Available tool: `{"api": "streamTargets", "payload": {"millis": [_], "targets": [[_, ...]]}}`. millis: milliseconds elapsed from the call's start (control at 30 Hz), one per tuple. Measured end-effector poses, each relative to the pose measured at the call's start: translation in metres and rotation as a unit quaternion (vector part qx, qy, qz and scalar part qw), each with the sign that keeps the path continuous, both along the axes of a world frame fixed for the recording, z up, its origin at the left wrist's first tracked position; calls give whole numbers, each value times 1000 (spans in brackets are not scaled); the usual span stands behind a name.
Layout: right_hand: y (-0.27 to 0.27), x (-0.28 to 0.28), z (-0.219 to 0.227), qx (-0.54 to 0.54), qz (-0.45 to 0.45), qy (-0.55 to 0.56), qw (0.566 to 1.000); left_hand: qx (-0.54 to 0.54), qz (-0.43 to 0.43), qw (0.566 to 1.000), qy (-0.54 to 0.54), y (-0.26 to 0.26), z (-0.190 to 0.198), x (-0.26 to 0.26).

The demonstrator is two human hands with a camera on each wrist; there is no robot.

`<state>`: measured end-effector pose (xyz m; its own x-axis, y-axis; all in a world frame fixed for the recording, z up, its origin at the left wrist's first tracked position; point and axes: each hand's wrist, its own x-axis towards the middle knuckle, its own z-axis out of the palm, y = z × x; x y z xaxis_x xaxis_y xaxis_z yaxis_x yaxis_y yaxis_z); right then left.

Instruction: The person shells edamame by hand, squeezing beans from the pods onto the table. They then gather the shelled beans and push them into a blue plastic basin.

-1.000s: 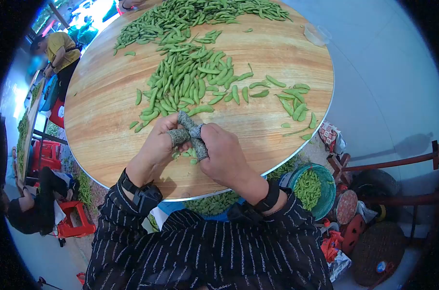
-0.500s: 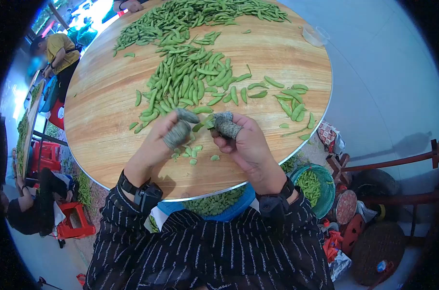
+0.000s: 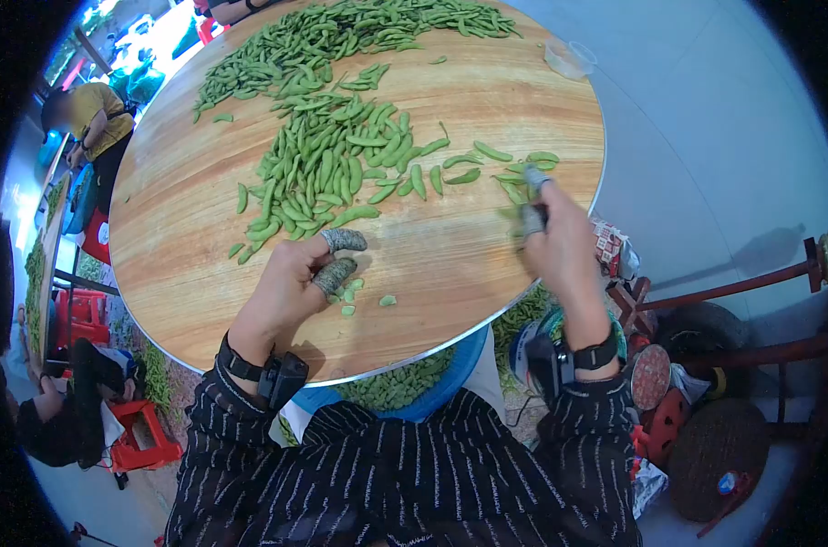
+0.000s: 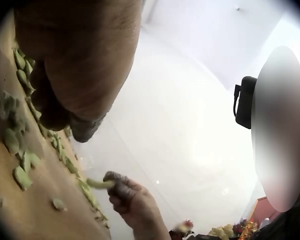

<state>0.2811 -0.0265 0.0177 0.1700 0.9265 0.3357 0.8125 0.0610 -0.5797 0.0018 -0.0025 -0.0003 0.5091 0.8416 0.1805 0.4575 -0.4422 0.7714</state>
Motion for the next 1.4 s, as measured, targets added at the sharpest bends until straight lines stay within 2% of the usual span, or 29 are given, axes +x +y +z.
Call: {"api": "streamTargets", "payload": {"millis": [33, 100, 133, 200, 233, 367, 467, 533, 633, 700, 767, 833, 967, 1000, 1033, 1100, 1133, 1200, 1233, 1300, 1333, 1400], "targets": [[3, 8, 1, -1, 0, -3, 1000, -1, 0, 1000, -3, 0, 1, 0], [9, 16, 4, -25, 23, -147, 989, 26, -28, 999, 31, 0, 1, 0], [13, 9, 6, -12, 57, -169, 984, 27, -29, 999, 32, 3, -1, -1], [28, -8, 1, -19, 86, -198, 976, 135, -110, 984, 43, 11, -10, -5], [37, -14, -3, -25, 117, -229, 966, 137, -109, 983, 45, 12, -11, -5], [64, -20, -20, -33, 123, -281, 951, 145, -94, 984, 40, 12, -13, -7], [61, 3, -8, -73, 98, -312, 942, 145, -54, 988, 11, 11, -15, -3], [55, 17, 10, -128, 38, -332, 934, 143, -26, 989, -14, 10, -14, -2], [55, 7, 21, -90, 21, -309, 947, 117, -10, 992, -33, 8, -14, 1], [65, -13, 16, -74, 48, -297, 951, 81, 21, 994, -64, 8, -17, 0], [80, -25, 5, -56, 75, -282, 955, 88, 25, 995, -50, 8, -16, -3], [97, -28, -10, -67, 79, -342, 934, 95, 28, 994, -37, 8, -13, -4], [98, -19, -17, 9, 102, -334, 937, 4, 29, 994, -104, 5, -9, -2], [87, -25, -13, 49, 112, -307, 944, -41, 28, 990, -135, 5, -10, -2], [75, -31, -10, 86, 123, -279, 949, -42, 34, 989, -136, 6, -10, -2], [51, -54, -5, 174, 180, -230, 941, -166, -67, 968, -178, 7, -8, -5], [40, -66, -4, 169, 185, -226, 941, -173, -60, 967, -177, 4, -9, -5], [25, -87, 0, 173, 240, -202, 934, -351, -103, 895, -255, 2, -8, -3], [22, -94, -2, 173, 242, -199, 934, -352, -99, 895, -254, 1, -6, -3], [19, -102, -4, 194, 288, -180, 920, -443, -94, 851, -268, 1, -3, -3], [19, -103, -5, 194, 287, -180, 920, -443, -95, 850, -267, 1, -3, -3], [20, -105, -9, 200, 283, -159, 924, -474, -88, 806, -344, 3, -4, -3]]}}
